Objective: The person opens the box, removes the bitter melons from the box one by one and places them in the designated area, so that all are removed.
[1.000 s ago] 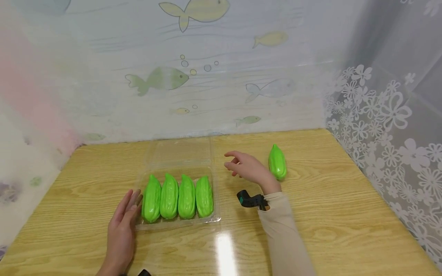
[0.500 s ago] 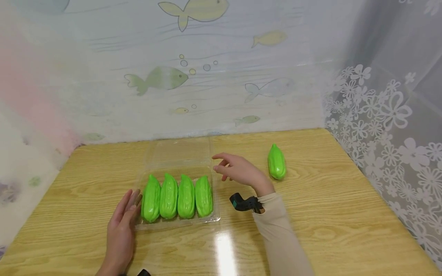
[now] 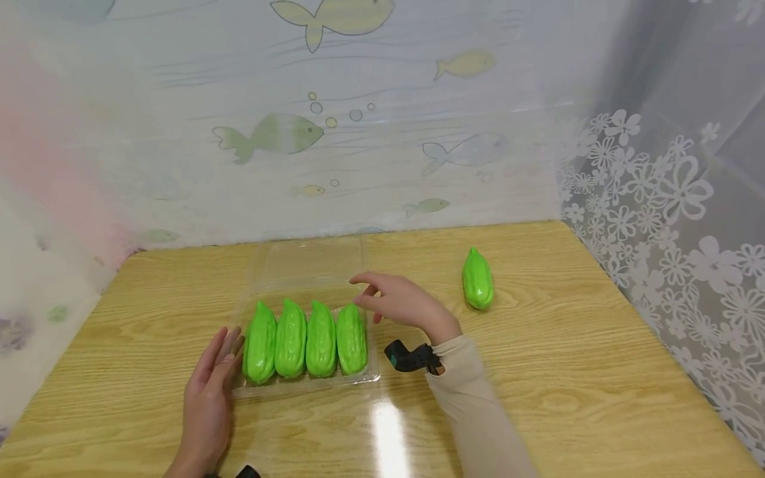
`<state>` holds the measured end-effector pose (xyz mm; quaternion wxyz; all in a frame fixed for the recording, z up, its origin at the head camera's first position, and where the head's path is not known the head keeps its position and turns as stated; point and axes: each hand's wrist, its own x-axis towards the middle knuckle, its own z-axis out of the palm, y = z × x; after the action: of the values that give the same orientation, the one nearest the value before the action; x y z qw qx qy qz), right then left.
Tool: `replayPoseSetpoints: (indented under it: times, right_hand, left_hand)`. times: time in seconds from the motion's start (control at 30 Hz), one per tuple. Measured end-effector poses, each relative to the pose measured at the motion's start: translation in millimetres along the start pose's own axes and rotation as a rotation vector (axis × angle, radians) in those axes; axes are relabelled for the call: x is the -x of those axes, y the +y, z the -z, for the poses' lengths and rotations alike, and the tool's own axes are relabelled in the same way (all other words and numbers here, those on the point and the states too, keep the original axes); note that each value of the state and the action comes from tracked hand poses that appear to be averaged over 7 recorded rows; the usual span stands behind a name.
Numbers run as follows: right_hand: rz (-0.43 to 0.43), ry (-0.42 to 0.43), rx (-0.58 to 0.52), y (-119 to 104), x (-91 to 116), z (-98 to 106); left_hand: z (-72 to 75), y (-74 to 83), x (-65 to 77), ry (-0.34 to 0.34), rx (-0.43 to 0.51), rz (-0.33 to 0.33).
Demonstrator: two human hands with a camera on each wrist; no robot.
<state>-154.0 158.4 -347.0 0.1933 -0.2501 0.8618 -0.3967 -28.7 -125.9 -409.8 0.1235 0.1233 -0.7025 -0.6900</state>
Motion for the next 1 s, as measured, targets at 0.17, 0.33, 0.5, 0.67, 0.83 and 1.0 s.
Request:
replayPoseSetpoints:
  times: [0.17, 0.33, 0.5, 0.67, 0.83, 1.0]
  right_hand:
    - [-0.011, -0.005, 0.039, -3, -2, -6]
    - [-0.004, -0.010, 0.082, -5, -3, -10]
    - [0.003, -0.024, 0.116, -8, -6, -15]
    - [0.011, -0.018, 0.212, -8, -10, -19]
    - [0.036, -0.018, 0.326, -9, -12, -22]
    - [0.023, -0.017, 0.394, -8, -15, -23]
  left_hand:
    - [0.4, -1.1, 0.0, 0.000, -0.001, 0.007]
    - [0.3, -0.6, -0.6, 0.004, 0.005, -0.002]
    - [0.7, -0.9, -0.9, 0.001, 0.007, -0.006]
    - [2.0, -3.0, -1.9, 0.007, -0.001, -0.005]
    - [2.1, -4.6, -4.9, -0.001, 0.003, -0.002]
    - [1.4, -5.2, -7.8, -0.003, 0.008, 0.005]
